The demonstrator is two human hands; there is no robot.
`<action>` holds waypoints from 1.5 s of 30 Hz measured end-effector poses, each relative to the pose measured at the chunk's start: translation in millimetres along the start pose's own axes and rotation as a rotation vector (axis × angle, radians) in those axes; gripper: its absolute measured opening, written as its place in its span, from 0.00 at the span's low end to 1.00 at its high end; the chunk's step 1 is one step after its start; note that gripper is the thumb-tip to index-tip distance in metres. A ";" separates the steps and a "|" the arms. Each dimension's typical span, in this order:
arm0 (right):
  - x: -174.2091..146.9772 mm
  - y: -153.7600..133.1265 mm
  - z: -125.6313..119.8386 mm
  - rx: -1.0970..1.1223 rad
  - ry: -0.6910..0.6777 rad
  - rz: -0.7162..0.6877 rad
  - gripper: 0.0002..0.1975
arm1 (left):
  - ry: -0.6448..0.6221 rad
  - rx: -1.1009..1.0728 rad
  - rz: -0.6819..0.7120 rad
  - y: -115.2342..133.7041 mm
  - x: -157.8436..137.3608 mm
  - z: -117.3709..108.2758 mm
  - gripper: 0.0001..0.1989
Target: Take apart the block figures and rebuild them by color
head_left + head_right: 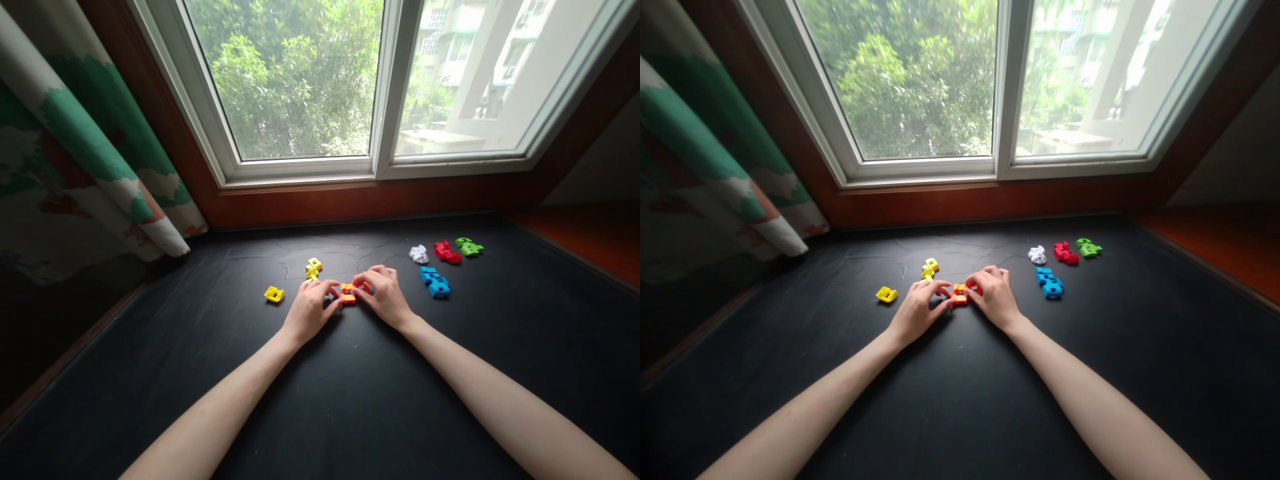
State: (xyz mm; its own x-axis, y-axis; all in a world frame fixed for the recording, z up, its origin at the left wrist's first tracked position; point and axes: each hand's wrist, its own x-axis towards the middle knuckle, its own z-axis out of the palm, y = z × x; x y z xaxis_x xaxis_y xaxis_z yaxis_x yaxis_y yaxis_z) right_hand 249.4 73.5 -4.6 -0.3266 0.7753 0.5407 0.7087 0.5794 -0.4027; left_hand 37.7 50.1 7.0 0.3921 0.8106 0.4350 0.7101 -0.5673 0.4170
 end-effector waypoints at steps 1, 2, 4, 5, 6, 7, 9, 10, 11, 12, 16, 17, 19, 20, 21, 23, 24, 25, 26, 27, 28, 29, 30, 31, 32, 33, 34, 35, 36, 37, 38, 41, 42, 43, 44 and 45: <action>0.0 0.2 0.2 -0.001 -0.009 -0.010 0.02 | 0.013 0.014 -0.014 -0.2 -0.1 0.4 0.10; -0.1 0.4 0.5 0.001 -0.016 -0.022 0.03 | 0.023 0.026 -0.023 -0.4 -0.1 0.8 0.10; -0.2 1.0 1.1 0.009 -0.031 -0.048 0.03 | 0.030 0.038 -0.021 -1.2 0.0 1.9 0.10; -0.3 1.3 1.3 0.014 -0.039 -0.060 0.03 | 0.025 0.038 -0.015 -1.6 0.1 2.5 0.11; -0.4 1.3 1.4 0.019 -0.048 -0.068 0.03 | 0.016 0.037 -0.009 -2.1 0.2 2.9 0.12; -0.4 1.2 1.3 0.025 -0.056 -0.073 0.03 | 0.006 0.036 -0.004 -2.5 0.2 3.2 0.12; -0.3 -0.1 0.4 0.037 -0.071 -0.076 0.03 | -0.014 0.033 0.001 -3.2 0.3 3.4 0.11; -0.2 -1.1 -0.3 0.045 -0.080 -0.079 0.03 | -0.022 0.032 0.001 -3.4 0.4 3.3 0.10; 0.1 -2.4 -1.3 0.055 -0.091 -0.084 0.03 | -0.028 0.031 0.000 -3.5 0.4 3.1 0.09; 0.4 -3.8 -2.4 0.066 -0.104 -0.091 0.03 | -0.030 0.028 -0.003 -3.6 0.5 2.9 0.09; 1.5 -8.7 -6.3 0.112 -0.144 -0.126 0.04 | -0.017 0.011 -0.018 -3.2 0.7 1.6 0.07; 1.5 -9.3 -6.8 0.120 -0.152 -0.135 0.05 | -0.011 0.008 -0.022 -2.9 0.7 1.3 0.07; 1.4 -9.9 -7.0 0.126 -0.170 -0.155 0.07 | -0.001 -0.004 -0.027 -2.0 0.8 0.7 0.08; 1.2 -9.9 -6.8 0.124 -0.178 -0.163 0.09 | -0.001 -0.013 -0.026 -1.4 0.8 0.4 0.09; 1.1 -9.9 -6.5 0.119 -0.184 -0.169 0.09 | -0.007 -0.022 -0.022 -0.7 0.8 0.0 0.10; 0.8 -9.6 -5.7 0.109 -0.187 -0.172 0.08 | -0.028 -0.037 -0.011 0.9 0.6 -0.8 0.12; 0.7 -9.5 -5.4 0.107 -0.185 -0.169 0.08 | -0.041 -0.041 -0.005 1.7 0.5 -1.3 0.12; 0.7 -9.4 -5.1 0.108 -0.183 -0.166 0.07 | -0.050 -0.042 0.000 2.6 0.3 -1.7 0.12; 0.7 -9.3 -5.1 0.110 -0.181 -0.162 0.06 | -0.055 -0.041 0.001 3.3 0.2 -2.3 0.11; 0.7 -9.2 -5.1 0.112 -0.180 -0.159 0.05 | -0.057 -0.039 0.002 4.1 0.2 -2.8 0.11; 0.7 -9.2 -5.2 0.114 -0.178 -0.158 0.05 | -0.059 -0.035 0.002 4.7 0.3 -3.3 0.11; 0.6 -9.2 -5.4 0.117 -0.178 -0.160 0.04 | -0.061 -0.030 0.003 5.2 0.5 -3.7 0.11; 0.6 -9.3 -5.7 0.119 -0.177 -0.162 0.04 | -0.063 -0.024 0.003 5.5 0.7 -4.0 0.11; 0.6 -9.3 -5.8 0.120 -0.174 -0.164 0.03 | -0.067 -0.017 0.002 5.6 1.0 -4.1 0.12; 0.5 -9.2 -5.9 0.120 -0.173 -0.167 0.03 | -0.071 -0.011 0.002 5.5 1.3 -4.0 0.12; 0.5 -9.1 -5.9 0.119 -0.171 -0.172 0.03 | -0.074 -0.005 0.002 5.0 1.6 -3.7 0.13; 0.5 -8.8 -5.7 0.116 -0.171 -0.176 0.03 | -0.077 0.001 0.000 4.3 1.9 -3.3 0.14; 0.5 -8.5 -5.4 0.112 -0.170 -0.181 0.03 | -0.079 0.006 -0.002 3.4 2.0 -2.6 0.14; 0.5 -8.1 -5.1 0.108 -0.170 -0.186 0.02 | -0.082 0.010 -0.005 2.4 2.0 -1.9 0.14; 0.5 -7.7 -4.7 0.104 -0.169 -0.190 0.02 | -0.084 0.013 -0.007 1.3 2.0 -1.2 0.14; 0.6 -7.4 -4.5 0.102 -0.167 -0.192 0.01 | -0.085 0.015 -0.010 0.4 1.9 -0.5 0.13; 0.8 -7.3 -4.4 0.107 -0.167 -0.186 0.02 | -0.082 0.025 -0.021 -1.2 1.5 0.5 0.13; 0.8 -7.5 -4.6 0.113 -0.170 -0.183 0.02 | -0.079 0.033 -0.028 -1.3 1.4 0.6 0.14; 0.9 -7.5 -4.7 0.118 -0.174 -0.180 0.03 | -0.078 0.040 -0.035 -1.3 1.3 0.6 0.14; 0.9 -7.5 -4.7 0.123 -0.176 -0.179 0.03 | -0.079 0.045 -0.041 -1.3 1.3 0.5 0.14; 0.9 -7.2 -4.5 0.126 -0.177 -0.178 0.03 | -0.081 0.045 -0.044 -1.3 1.4 0.4 0.14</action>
State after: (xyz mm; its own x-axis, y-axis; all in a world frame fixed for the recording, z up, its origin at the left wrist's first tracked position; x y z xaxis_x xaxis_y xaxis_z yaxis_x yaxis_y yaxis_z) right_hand 246.8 69.0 2.1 -0.5513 0.6839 0.4778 0.5508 0.7285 -0.4073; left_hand 37.5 52.0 6.7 0.4043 0.8448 0.3506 0.7525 -0.5251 0.3975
